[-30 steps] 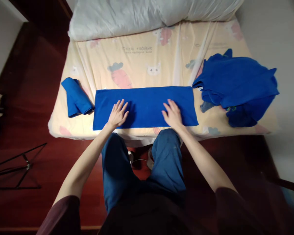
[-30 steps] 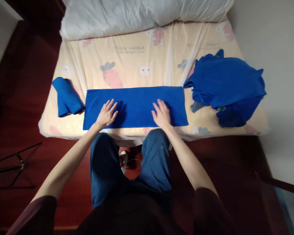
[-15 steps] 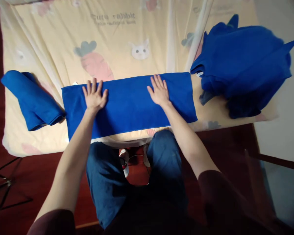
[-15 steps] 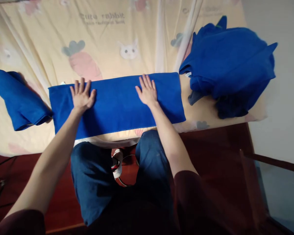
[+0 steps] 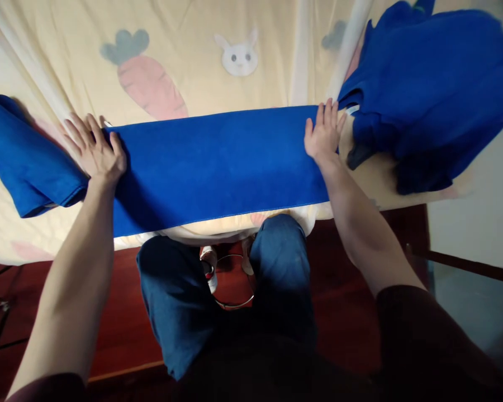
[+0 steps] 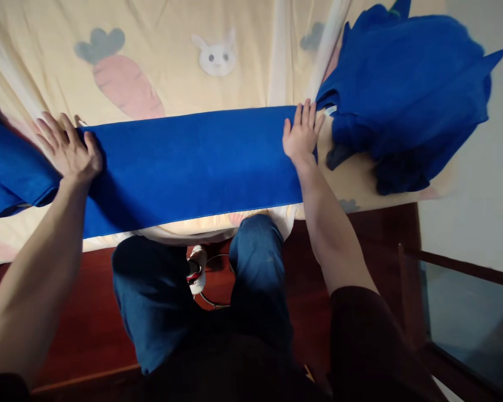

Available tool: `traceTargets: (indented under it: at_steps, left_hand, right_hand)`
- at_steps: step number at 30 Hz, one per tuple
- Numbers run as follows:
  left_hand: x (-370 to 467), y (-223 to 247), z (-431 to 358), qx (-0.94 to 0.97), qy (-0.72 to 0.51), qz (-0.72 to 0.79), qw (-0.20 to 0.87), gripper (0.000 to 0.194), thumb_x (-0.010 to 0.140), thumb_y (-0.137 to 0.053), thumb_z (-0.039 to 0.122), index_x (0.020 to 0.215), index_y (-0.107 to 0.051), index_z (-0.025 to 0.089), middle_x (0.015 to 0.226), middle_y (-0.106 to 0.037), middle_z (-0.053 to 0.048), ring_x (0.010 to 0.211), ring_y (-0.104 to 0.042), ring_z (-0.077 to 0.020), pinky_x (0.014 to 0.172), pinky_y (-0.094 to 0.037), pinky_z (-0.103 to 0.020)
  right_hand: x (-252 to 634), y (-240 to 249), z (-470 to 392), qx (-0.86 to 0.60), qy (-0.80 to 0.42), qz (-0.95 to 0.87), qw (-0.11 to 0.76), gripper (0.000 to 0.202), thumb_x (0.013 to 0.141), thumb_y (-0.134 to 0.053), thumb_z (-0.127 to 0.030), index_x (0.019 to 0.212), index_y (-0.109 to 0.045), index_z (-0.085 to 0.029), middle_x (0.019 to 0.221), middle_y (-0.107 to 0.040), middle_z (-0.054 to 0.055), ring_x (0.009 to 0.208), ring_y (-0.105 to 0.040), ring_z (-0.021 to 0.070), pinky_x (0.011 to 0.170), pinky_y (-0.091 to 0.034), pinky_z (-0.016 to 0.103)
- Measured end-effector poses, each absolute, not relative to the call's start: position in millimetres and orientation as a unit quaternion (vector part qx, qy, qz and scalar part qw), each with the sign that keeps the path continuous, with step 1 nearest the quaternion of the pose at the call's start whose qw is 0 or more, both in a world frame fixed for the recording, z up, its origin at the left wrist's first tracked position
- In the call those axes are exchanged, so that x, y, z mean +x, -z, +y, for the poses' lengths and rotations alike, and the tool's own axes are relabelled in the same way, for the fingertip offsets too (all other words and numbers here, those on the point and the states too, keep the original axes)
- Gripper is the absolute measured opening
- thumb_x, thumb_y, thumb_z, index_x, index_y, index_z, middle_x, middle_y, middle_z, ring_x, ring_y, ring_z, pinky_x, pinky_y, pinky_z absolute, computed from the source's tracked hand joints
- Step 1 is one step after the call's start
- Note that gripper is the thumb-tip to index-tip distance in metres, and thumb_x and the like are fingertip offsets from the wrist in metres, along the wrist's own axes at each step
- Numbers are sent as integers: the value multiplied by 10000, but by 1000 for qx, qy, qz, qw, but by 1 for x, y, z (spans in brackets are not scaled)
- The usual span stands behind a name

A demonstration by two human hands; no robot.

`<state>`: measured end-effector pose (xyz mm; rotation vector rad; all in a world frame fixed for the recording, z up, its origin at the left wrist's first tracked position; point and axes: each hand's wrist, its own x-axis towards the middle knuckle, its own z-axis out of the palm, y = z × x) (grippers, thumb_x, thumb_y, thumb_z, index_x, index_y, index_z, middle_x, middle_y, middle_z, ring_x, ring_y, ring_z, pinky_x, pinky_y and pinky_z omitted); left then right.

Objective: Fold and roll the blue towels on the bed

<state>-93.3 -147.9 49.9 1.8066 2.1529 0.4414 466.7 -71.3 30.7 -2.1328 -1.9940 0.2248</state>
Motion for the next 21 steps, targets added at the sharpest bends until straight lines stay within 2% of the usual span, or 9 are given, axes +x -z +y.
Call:
traceTargets:
  at_steps: [1, 3, 5, 7, 10, 12, 16, 19, 21]
  left_hand:
    - [-79, -54, -153, 640, -170, 736, 140, 862, 1089, -114, 653, 1211, -594, -52, 1476, -567, -239, 1552, 282, -397, 976, -265, -684]
    - [-41, -58, -164, 670, -198, 708, 103, 798, 1078, -250, 649, 1459, -494, -9, 1675, -343, -249, 1605, 176, -392, 1136, -164, -737]
    - [7, -52, -177, 709, -205, 667, 100, 819, 1043, -372, 642, 1624, -351, 65, 1760, -139, -203, 1644, 23, -369, 1293, -29, -662]
    - [54, -40, -189, 739, -208, 626, 137, 782, 1042, -376, 610, 1657, -337, 129, 1767, -171, -129, 1650, -7, -323, 1342, -17, -577]
    - [90, -25, -209, 772, -192, 582, 169, 745, 1058, -314, 546, 1677, -317, 132, 1755, -217, -111, 1651, -77, -291, 1354, -38, -527]
    - [81, -23, -222, 783, -175, 570, 177, 721, 1057, -310, 523, 1674, -339, 150, 1748, -241, -102, 1646, -132, -281, 1355, -49, -508]
    - [13, -32, -252, 750, -156, 624, 155, 721, 1047, -326, 544, 1664, -367, 173, 1744, -245, -103, 1642, -160, -281, 1348, -60, -515]
    - [-35, -37, -273, 702, -154, 683, 128, 759, 1037, -341, 571, 1663, -357, 142, 1744, -233, -131, 1644, -150, -293, 1345, -68, -525]
    - [-56, -36, -283, 674, -155, 714, 110, 779, 1032, -347, 580, 1661, -351, 121, 1743, -224, -149, 1646, -140, -298, 1345, -75, -531]
  right_hand:
    - [452, -35, -77, -716, -68, -686, 110, 597, 1128, -387, -263, 1619, -276, 58, 1746, -162, 256, 1654, -75, 312, 1300, 34, 620]
    - [412, -42, -93, -669, -75, -730, 118, 642, 1095, -447, -244, 1632, -257, 52, 1762, -127, 226, 1656, -41, 334, 1313, 77, 605]
    - [363, -44, -117, -589, -128, -790, 113, 699, 1066, -479, -268, 1661, -235, 7, 1773, -141, 172, 1661, -33, 331, 1333, 84, 589]
    - [318, -42, -143, -502, -195, -836, 107, 729, 1053, -479, -325, 1684, -232, -55, 1778, -162, 113, 1665, -36, 321, 1352, 61, 580]
    - [287, -39, -171, -405, -254, -874, 83, 749, 1035, -475, -367, 1701, -231, -130, 1772, -193, 53, 1666, -80, 284, 1373, 23, 539]
    - [301, -40, -178, -390, -268, -878, 77, 723, 1035, -453, -375, 1698, -259, -161, 1768, -202, 30, 1663, -115, 261, 1379, -2, 521]
    - [379, -46, -186, -455, -256, -848, 97, 662, 1042, -426, -372, 1664, -352, -159, 1748, -269, 63, 1647, -197, 266, 1369, -66, 545]
    - [442, -39, -202, -549, -198, -804, 112, 687, 1037, -433, -381, 1670, -330, -136, 1735, -295, 125, 1640, -220, 292, 1351, -101, 581]
    - [475, -31, -216, -588, -140, -789, 110, 687, 1052, -398, -389, 1683, -300, -137, 1739, -276, 137, 1646, -203, 279, 1350, -118, 562]
